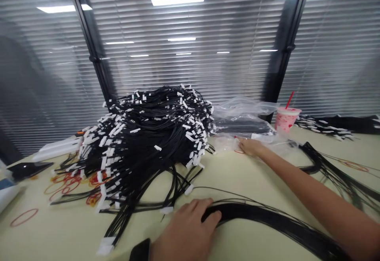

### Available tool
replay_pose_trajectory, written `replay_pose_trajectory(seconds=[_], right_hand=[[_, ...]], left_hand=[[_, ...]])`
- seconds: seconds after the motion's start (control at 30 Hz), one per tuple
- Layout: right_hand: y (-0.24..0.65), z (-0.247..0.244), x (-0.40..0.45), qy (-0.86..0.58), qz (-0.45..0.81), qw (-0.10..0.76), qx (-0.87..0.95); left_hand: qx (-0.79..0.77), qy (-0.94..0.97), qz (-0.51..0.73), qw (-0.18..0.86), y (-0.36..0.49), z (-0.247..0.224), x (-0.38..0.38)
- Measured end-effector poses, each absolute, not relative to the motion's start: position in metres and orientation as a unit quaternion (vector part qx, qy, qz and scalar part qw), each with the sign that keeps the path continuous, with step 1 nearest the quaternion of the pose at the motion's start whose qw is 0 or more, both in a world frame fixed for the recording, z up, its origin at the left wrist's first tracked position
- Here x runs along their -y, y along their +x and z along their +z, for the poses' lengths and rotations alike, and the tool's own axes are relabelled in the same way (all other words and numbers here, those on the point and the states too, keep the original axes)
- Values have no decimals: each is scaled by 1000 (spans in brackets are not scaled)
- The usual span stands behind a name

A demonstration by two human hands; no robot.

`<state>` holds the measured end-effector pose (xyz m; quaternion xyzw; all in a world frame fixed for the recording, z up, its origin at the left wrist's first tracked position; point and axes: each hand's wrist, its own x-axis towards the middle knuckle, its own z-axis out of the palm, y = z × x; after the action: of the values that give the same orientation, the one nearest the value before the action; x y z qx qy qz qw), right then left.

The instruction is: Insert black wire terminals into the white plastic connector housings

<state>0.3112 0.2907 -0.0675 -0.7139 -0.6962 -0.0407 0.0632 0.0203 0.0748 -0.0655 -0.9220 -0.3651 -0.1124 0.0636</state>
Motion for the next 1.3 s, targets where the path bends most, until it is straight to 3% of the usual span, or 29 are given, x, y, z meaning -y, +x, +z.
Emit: replay_pose_trajectory(seconds=[0.23, 0.6, 0.97, 1.2, 1.3], right_hand=[[277, -79, -348, -766, -123, 48, 629], [302, -63, -321, -715, -94, 99, 686], [341, -34, -188, -547, -113, 231, 796], [287, -46, -83, -430, -25, 143, 891], [276, -50, -86, -483, -70, 119, 865]], left_hand=[[300, -918, -197, 169, 21, -88, -90], [394, -915, -91, -2, 24, -55, -64], [395, -912, -104, -25, 22, -53, -63], [403, -907, -117, -44, 22, -52, -64], [405, -906, -113, -52, 22, -51, -61]])
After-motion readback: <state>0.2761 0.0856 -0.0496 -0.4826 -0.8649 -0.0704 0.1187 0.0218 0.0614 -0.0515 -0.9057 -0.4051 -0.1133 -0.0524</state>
